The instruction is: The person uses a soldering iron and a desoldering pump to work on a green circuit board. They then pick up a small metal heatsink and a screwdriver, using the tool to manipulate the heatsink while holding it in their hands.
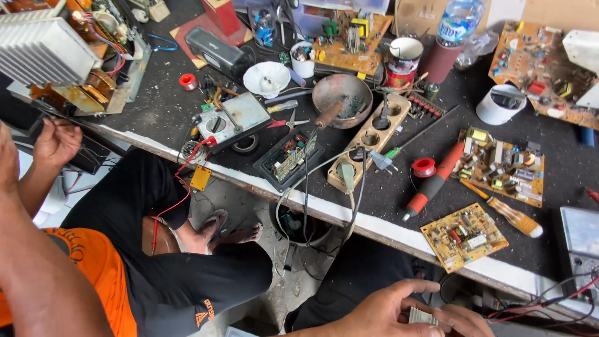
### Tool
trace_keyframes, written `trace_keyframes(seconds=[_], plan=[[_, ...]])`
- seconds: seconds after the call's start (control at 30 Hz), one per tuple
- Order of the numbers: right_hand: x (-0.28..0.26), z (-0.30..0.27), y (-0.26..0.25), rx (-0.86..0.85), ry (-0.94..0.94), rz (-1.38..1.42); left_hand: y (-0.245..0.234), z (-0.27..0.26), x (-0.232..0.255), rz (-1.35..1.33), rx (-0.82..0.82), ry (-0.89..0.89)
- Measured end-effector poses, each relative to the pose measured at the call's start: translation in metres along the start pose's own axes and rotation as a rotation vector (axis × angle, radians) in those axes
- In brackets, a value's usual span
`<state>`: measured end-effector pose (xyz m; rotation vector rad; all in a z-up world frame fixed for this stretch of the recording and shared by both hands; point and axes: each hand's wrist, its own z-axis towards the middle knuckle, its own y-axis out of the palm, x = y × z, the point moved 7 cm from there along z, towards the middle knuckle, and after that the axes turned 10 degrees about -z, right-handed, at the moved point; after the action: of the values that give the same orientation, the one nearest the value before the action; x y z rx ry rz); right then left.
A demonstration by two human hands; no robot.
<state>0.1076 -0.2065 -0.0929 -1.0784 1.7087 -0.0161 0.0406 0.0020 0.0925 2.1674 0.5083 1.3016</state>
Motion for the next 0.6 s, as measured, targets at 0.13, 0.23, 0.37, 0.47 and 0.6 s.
trace_keyframes(seconds=[0.13, 0.23, 0.37, 0.47, 0.6], plan=[[-0.083, -0.040, -0.018, 0.790, -0.372, -0.188, -0.005, 0.013, -0.011, -0.090, -0.016, 0.003], [-0.063, -0.031, -0.032, 0.742, -0.422, -0.300, -0.010, 0.019, -0.017, -0.132, -0.041, 0.008], [-0.152, -0.062, -0.027, 0.840, -0.349, -0.068, -0.009, 0.013, -0.009, -0.220, -0.049, 0.002], [-0.125, -0.055, -0.052, 0.591, -0.419, -0.299, -0.016, 0.012, -0.012, -0.197, -0.103, -0.006], [-0.065, -0.028, -0.060, 0.458, -0.380, -0.259, -0.014, 0.006, -0.012, -0.152, -0.095, -0.023]])
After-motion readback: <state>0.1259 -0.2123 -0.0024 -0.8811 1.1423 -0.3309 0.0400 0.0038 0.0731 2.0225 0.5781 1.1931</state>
